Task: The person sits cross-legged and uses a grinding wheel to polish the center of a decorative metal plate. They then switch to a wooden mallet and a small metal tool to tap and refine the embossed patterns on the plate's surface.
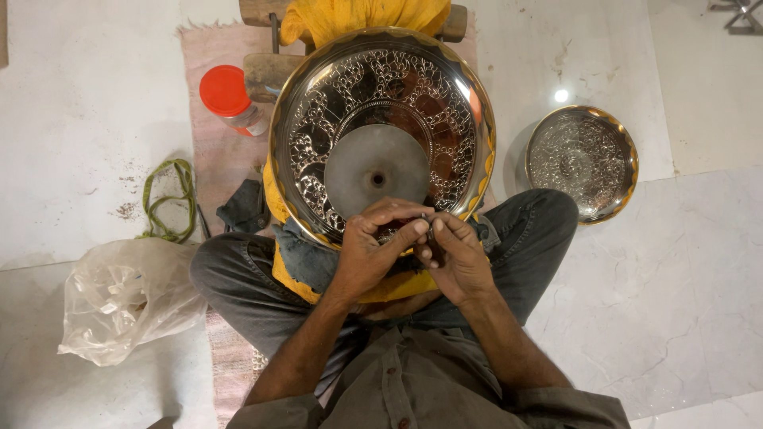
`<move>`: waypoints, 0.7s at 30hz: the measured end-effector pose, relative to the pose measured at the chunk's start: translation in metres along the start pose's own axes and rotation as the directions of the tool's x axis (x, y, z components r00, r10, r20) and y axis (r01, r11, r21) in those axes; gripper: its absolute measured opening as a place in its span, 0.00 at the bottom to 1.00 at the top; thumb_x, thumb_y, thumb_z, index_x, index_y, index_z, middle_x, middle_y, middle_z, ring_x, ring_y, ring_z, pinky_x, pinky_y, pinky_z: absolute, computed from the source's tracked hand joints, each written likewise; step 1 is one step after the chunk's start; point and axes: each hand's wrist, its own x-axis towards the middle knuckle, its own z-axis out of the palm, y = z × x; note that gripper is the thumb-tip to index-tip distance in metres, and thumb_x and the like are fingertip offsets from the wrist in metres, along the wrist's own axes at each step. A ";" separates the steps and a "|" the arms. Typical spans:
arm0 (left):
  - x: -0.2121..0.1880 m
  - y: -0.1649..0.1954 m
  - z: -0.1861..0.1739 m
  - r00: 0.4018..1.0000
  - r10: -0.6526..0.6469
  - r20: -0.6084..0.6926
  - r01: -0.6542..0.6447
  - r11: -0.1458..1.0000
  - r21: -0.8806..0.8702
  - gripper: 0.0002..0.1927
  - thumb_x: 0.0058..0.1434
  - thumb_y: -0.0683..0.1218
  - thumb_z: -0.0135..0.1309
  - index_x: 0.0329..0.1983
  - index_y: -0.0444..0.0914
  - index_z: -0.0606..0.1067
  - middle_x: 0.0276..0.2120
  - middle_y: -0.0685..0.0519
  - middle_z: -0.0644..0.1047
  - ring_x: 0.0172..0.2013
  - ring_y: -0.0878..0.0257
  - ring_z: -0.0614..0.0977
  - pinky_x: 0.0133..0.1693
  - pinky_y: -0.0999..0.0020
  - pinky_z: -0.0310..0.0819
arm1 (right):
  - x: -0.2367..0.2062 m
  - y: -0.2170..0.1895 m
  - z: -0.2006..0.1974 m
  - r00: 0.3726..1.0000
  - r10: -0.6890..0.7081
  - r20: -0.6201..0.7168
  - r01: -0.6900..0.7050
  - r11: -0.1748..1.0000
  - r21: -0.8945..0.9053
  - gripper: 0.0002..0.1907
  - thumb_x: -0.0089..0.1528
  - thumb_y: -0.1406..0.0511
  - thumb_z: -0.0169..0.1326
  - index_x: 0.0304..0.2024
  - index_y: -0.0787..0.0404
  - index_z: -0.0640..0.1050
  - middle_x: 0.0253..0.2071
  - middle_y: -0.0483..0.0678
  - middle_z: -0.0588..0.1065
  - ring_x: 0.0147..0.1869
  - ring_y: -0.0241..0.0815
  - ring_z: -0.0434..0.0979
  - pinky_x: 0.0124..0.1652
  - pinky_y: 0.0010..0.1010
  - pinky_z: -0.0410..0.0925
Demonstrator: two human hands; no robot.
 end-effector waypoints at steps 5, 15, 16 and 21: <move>0.000 -0.006 -0.002 1.000 -0.024 -0.011 0.024 1.000 0.006 0.10 0.66 0.42 0.61 0.49 0.36 0.83 0.45 0.50 0.82 0.45 0.65 0.83 0.49 0.70 0.82 | -0.001 0.000 0.002 0.999 -0.006 -0.041 0.002 0.996 -0.085 0.11 0.72 0.61 0.52 0.48 0.61 0.79 0.35 0.44 0.77 0.33 0.31 0.75 0.30 0.21 0.66; 0.001 -0.007 -0.003 0.994 -0.098 -0.044 0.094 0.992 -0.086 0.11 0.66 0.45 0.61 0.50 0.36 0.83 0.44 0.50 0.82 0.43 0.65 0.83 0.48 0.68 0.82 | 0.004 -0.009 0.014 1.000 -0.007 -0.007 0.006 0.998 -0.061 0.09 0.70 0.64 0.53 0.48 0.62 0.79 0.36 0.44 0.78 0.30 0.30 0.75 0.25 0.17 0.63; 0.002 -0.008 -0.004 0.997 -0.066 -0.045 0.065 0.998 -0.011 0.12 0.66 0.46 0.62 0.50 0.37 0.83 0.45 0.50 0.83 0.44 0.63 0.84 0.50 0.67 0.82 | 0.006 -0.012 0.015 1.000 -0.027 -0.014 0.025 0.992 -0.126 0.08 0.69 0.65 0.54 0.48 0.62 0.80 0.35 0.46 0.78 0.29 0.30 0.75 0.24 0.18 0.63; 0.022 -0.004 -0.020 0.969 0.244 -0.048 -0.132 0.671 0.729 0.27 0.62 0.51 0.67 0.64 0.41 0.77 0.55 0.50 0.80 0.60 0.52 0.78 0.64 0.53 0.73 | 0.021 -0.033 0.026 0.964 -0.227 -0.139 0.095 0.779 -0.619 0.10 0.64 0.70 0.59 0.47 0.63 0.83 0.35 0.48 0.82 0.20 0.30 0.69 0.19 0.20 0.61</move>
